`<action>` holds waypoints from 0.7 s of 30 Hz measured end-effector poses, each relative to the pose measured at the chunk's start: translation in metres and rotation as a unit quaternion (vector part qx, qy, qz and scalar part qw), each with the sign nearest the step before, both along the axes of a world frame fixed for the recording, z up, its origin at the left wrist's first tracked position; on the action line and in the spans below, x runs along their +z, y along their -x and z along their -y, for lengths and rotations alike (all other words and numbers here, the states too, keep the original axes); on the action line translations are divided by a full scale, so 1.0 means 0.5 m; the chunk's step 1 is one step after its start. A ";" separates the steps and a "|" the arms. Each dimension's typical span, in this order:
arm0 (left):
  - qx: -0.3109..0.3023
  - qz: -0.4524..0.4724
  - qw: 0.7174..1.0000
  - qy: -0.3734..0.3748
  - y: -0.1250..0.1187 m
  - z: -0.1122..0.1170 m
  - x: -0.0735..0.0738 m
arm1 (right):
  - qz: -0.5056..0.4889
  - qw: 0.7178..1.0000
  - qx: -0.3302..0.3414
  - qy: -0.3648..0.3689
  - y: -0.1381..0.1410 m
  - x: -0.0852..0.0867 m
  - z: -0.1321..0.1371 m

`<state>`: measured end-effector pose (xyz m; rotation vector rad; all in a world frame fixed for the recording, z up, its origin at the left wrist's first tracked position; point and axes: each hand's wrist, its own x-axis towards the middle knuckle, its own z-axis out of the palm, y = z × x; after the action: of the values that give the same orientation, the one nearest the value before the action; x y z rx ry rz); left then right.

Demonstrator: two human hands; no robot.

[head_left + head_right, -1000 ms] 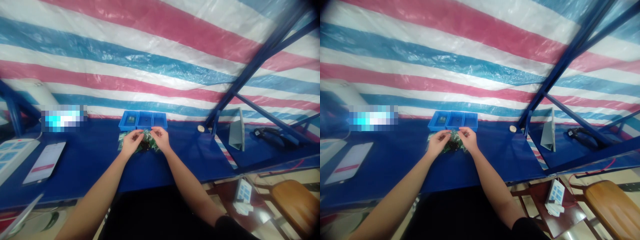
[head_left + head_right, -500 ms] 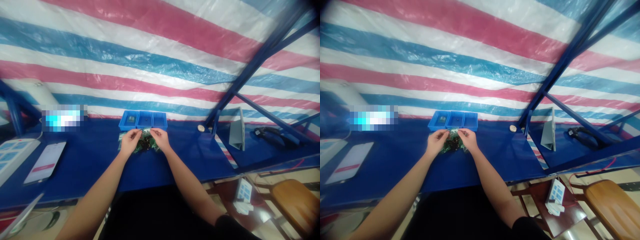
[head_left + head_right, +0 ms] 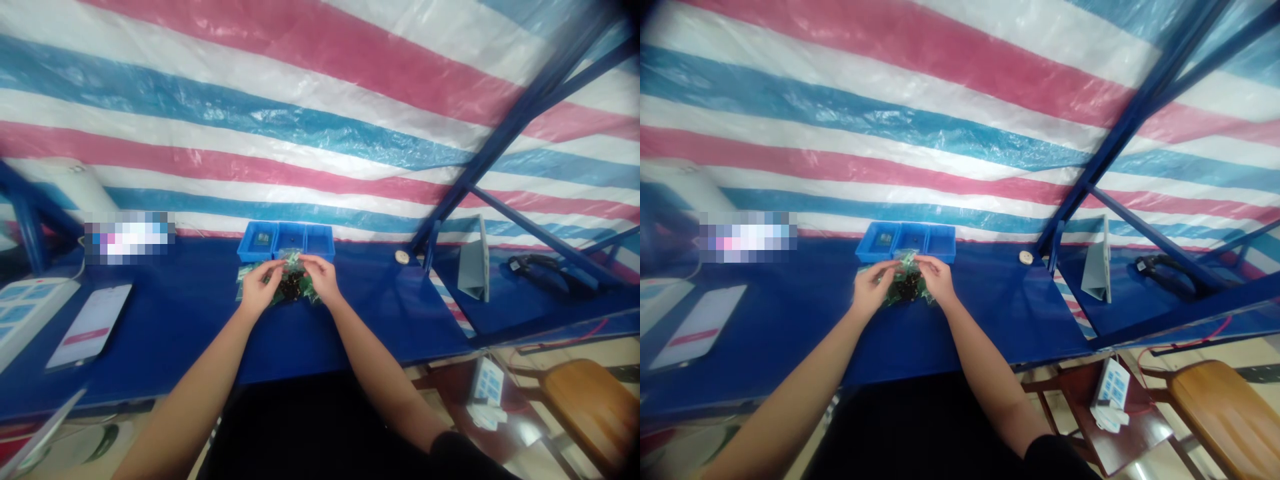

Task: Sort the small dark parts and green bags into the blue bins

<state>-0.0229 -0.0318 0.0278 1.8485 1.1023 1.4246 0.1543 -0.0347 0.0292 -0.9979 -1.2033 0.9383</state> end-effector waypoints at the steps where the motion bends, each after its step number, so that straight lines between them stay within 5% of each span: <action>1: 0.001 0.003 1.000 -0.001 0.000 -0.001 0.001 | 0.000 1.000 0.001 -0.002 0.000 0.002 0.002; 14: 0.009 -0.064 0.995 -0.077 -0.012 -0.001 0.002 | 0.063 0.998 0.011 -0.027 0.004 0.002 0.006; 21: 0.202 -0.040 0.968 -0.142 -0.001 -0.001 -0.011 | 0.057 0.998 0.000 -0.006 0.006 0.005 0.009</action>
<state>-0.0223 -0.0315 0.0222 1.9664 1.4415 1.8318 0.1515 -0.0391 0.0318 -1.0550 -1.3023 0.8823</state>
